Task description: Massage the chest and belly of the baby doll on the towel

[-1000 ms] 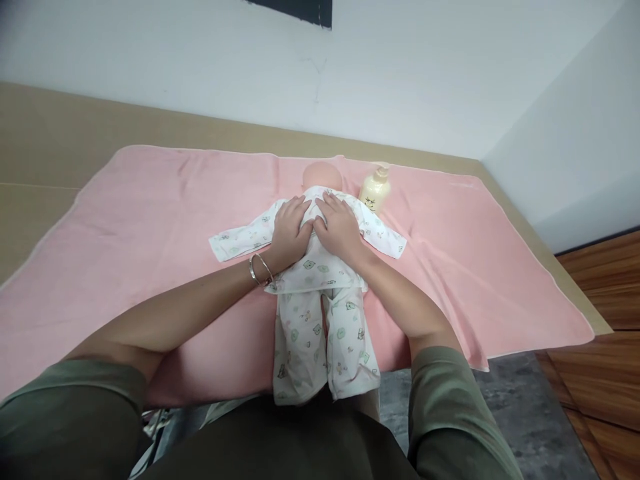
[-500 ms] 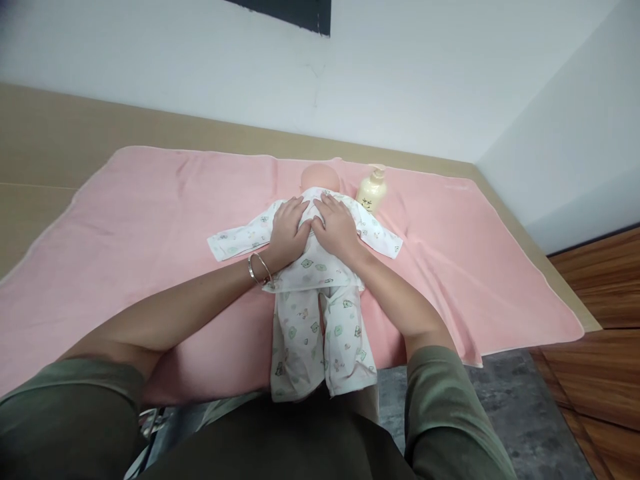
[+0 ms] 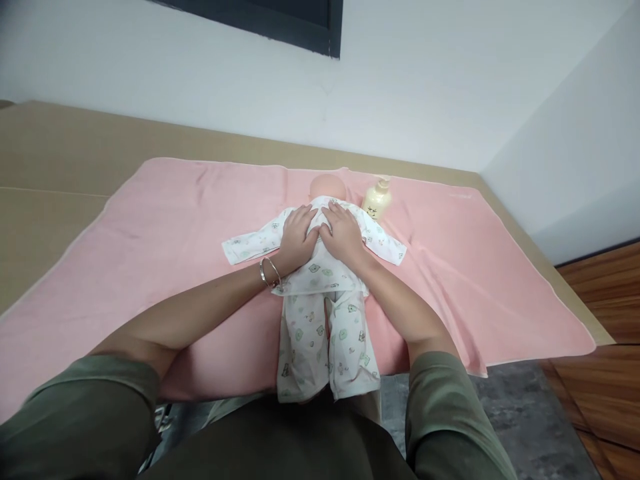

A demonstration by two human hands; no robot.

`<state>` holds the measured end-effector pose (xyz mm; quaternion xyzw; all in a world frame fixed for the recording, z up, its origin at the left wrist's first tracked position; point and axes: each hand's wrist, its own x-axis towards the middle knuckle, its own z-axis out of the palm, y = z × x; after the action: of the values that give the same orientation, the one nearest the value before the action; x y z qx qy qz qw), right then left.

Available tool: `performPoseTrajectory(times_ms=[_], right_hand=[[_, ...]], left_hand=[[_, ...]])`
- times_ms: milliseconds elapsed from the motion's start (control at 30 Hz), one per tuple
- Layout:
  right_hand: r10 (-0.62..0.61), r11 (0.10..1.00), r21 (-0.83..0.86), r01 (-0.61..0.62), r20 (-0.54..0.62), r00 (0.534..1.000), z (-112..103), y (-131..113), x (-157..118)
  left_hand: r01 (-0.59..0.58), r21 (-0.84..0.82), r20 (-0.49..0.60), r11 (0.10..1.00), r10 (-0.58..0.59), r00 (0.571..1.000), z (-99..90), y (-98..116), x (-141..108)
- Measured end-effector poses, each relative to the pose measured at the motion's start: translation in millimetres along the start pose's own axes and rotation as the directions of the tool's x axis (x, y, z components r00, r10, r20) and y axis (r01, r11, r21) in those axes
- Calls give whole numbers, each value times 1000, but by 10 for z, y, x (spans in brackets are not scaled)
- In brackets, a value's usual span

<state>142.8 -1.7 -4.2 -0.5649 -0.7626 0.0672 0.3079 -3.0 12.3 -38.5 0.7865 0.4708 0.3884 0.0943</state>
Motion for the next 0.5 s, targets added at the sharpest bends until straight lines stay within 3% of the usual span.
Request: performPoseTrajectory(times_ms=[500], right_hand=[[1,999,-36,-1,11,1000,12,13,8]], left_hand=[[-2,-7,0,1000,2,1000,0,8,21]])
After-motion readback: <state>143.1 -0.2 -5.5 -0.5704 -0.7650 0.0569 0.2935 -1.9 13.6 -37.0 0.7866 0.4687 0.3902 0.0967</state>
